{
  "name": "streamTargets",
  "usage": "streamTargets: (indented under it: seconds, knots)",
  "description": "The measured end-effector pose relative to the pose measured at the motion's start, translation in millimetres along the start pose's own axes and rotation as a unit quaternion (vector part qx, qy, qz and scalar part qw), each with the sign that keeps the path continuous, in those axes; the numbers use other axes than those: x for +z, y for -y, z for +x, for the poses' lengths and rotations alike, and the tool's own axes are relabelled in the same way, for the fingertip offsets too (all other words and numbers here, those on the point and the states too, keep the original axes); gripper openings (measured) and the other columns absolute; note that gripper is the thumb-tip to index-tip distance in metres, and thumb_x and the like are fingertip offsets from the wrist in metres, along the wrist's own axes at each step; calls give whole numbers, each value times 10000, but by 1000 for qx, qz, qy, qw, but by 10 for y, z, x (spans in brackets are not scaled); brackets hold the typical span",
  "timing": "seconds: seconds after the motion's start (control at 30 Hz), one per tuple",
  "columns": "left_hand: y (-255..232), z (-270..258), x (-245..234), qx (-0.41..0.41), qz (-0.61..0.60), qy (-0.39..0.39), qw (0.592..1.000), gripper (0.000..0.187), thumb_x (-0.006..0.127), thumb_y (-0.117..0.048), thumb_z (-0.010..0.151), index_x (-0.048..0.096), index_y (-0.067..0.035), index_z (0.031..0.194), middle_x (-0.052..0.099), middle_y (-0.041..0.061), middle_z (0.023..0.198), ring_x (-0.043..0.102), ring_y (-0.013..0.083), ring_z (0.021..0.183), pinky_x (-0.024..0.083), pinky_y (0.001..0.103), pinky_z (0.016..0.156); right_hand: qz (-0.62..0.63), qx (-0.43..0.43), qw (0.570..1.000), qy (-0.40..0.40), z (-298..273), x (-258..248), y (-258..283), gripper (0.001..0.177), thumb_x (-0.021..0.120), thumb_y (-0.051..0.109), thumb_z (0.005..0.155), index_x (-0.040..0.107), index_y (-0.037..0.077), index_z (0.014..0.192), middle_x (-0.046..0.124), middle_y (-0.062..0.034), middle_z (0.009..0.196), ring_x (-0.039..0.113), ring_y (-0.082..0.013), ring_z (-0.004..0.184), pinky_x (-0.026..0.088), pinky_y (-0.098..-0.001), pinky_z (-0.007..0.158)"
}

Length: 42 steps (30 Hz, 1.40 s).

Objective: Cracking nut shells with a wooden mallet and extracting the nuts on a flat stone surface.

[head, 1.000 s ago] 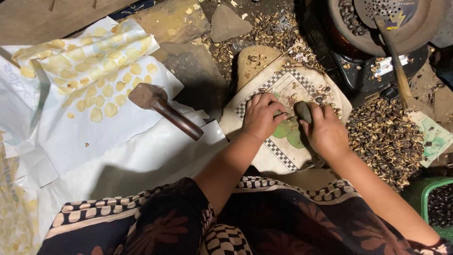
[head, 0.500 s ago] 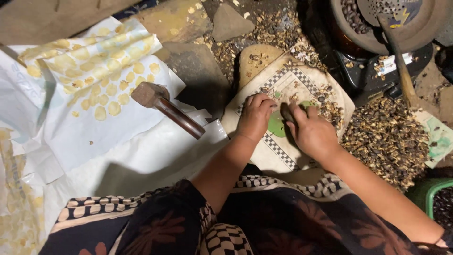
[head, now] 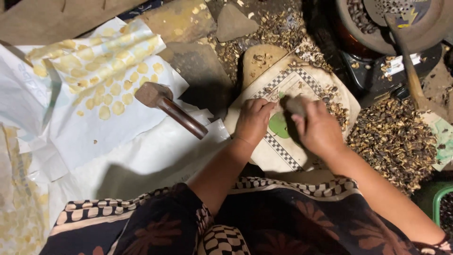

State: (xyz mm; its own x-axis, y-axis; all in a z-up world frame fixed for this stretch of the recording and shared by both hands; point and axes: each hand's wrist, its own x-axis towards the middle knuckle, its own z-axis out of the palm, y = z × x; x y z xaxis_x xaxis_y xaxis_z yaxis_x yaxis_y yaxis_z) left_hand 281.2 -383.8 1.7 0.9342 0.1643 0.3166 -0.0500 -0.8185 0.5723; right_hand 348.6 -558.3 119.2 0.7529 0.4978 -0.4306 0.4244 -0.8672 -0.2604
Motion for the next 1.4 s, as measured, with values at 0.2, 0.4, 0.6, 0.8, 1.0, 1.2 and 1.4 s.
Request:
streamTargets:
  seconds: [0.2,0.4,0.6,0.8,1.0,1.2,1.4]
  knots:
    - [7,-39,99,-16,-62,-26,998,196,716,-92,900,683,-109,1093,597,62,1162,569,303,1150,464,411,1024,87,20,996,11,206,173,-189,473,577,333,1029,428,161,1444,638,-291,1133,662,-416,859,551,-523,785]
    - [-219,79,13,-75,-48,-5,996,175,802,-222,835,730,-172,987,623,24,1128,548,286,1146,434,430,1028,-40,-50,997,-49,18,98,-88,448,575,364,1017,460,260,1436,641,-224,1159,726,-353,803,603,-458,650]
    - [-202,-62,-114,-57,7,-6,998,344,767,-214,842,699,-123,1166,597,72,1172,543,312,1169,407,472,1039,102,-58,984,-130,88,147,-31,510,538,346,1059,392,153,1509,596,-291,1181,677,-380,767,600,-433,520]
    - [-96,-84,-90,-44,-11,0,999,289,676,-96,933,676,-118,1222,613,61,1203,562,316,1177,435,444,1070,59,-8,998,-5,214,-38,48,535,518,401,1025,380,225,1510,567,-250,1288,708,-409,910,614,-514,758]
    - [-68,-112,-35,-33,-46,-31,998,247,702,-61,898,660,-97,1139,605,71,1213,567,324,1196,449,448,1058,29,4,999,31,451,0,-111,529,601,389,993,418,217,1458,610,-237,1224,655,-412,1023,529,-527,891]
    - [-118,-9,43,-66,-69,-63,993,208,745,-97,867,693,-118,1067,615,29,1162,570,309,1154,462,441,1029,-218,-157,961,-71,70,34,68,575,581,203,967,423,273,1515,636,-223,1206,722,-328,882,573,-470,841]
    - [-302,22,-3,-103,-27,-39,994,207,827,-248,761,736,-175,932,614,23,1076,547,324,1095,436,483,970,8,-14,999,-42,80,-31,-131,517,620,361,988,440,183,1438,627,-250,1137,674,-432,884,556,-549,767]
